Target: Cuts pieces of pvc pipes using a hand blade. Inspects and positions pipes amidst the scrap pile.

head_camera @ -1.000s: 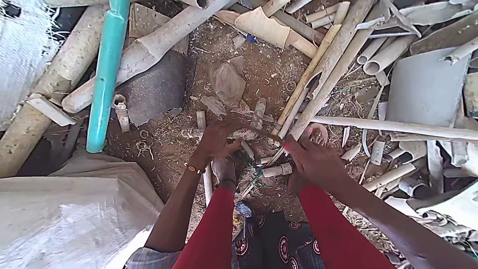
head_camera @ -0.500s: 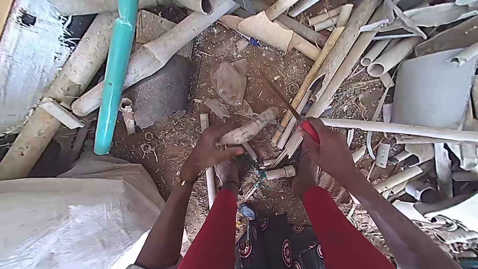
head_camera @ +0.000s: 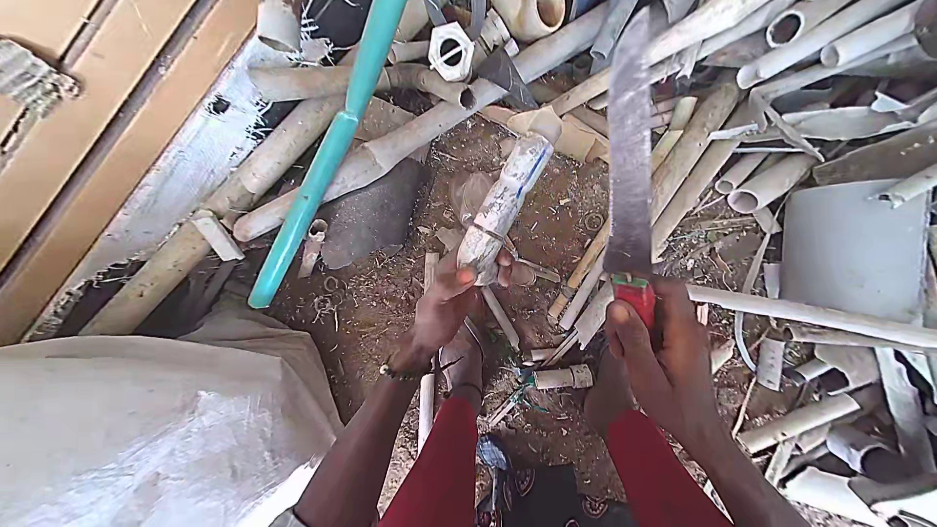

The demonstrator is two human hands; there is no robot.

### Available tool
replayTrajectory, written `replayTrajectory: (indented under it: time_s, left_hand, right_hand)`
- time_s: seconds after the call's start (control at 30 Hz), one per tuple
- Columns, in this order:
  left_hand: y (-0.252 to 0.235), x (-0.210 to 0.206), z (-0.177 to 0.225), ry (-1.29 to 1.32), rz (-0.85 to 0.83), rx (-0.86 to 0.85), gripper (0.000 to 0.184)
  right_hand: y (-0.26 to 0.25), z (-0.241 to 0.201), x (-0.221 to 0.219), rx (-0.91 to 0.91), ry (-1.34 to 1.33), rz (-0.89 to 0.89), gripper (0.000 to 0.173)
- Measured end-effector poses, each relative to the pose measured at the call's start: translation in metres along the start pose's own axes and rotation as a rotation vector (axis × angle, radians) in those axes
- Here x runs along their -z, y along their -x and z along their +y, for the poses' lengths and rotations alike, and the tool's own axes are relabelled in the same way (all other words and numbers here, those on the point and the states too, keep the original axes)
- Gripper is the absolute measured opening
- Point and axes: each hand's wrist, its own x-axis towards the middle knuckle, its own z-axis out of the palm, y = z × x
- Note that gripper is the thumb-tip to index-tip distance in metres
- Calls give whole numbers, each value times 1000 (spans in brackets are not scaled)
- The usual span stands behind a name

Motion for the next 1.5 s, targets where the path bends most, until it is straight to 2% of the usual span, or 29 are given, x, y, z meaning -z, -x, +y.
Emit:
replayTrajectory:
  time_s: [0.13, 0.37, 0.53, 0.67, 0.77, 0.8, 0.87, 0.93, 0.97, 1.0, 1.1, 1.17, 1.27, 1.3, 1.37, 1.4, 1.43, 1.5]
  left_hand:
    - [7, 8, -14, -183, -5, 32, 35]
    - [-1, -16, -8, -581, 86, 59, 21]
    - [-6, -33, -13, -684, 136, 76, 29]
    - [-6, -37, -14, -744, 153, 42, 25]
    - [-6, -40, -22, -732, 178, -25, 14]
    - [-5, -42, -23, -737, 180, -38, 14]
    - [-3, -46, -22, -830, 189, -5, 17]
    - [2, -50, -17, -966, 182, 158, 26]
    - [5, -52, -14, -980, 167, 239, 33]
    - [3, -52, -17, -982, 165, 248, 30]
    - [-2, -55, -20, -830, 163, 157, 16]
    - [0, -57, -20, -876, 186, 136, 18]
    - [11, -59, -13, -1022, 147, 249, 43]
    - [8, -61, -13, -1018, 132, 236, 38]
    - [1, -60, -21, -883, 123, 105, 21]
    - [-1, -59, -25, -822, 106, 73, 18]
    - [-1, -59, -26, -805, 101, 56, 18]
    - [3, -60, -24, -884, 111, 52, 25]
  right_hand:
    - [2, -4, -10, -2, -31, -93, 44]
    - [-9, -19, -6, 101, 73, -116, 42]
    - [4, -16, -21, 138, 246, -160, 41]
    - [0, -22, -4, 80, 215, -183, 42]
    - [-6, -30, 13, -78, 66, -137, 40]
    - [-4, -34, 15, -122, 29, -172, 39]
    - [6, -42, 15, -146, 21, -352, 42]
    - [16, -52, 17, -116, 97, -543, 44]
    - [18, -56, 21, -98, 106, -562, 44]
    - [17, -60, 27, -88, 97, -525, 45]
    - [7, -61, 36, -76, 152, -325, 43]
    - [8, -58, 33, -69, 217, -396, 42]
    - [15, -63, 32, -69, 146, -583, 43]
    - [13, -65, 35, -86, 97, -543, 42]
    - [4, -62, 44, -139, 55, -395, 44]
    - [-1, -60, 44, -165, 76, -357, 43]
    - [-2, -57, 43, -187, 85, -388, 43]
    - [6, -55, 37, -201, 30, -564, 42]
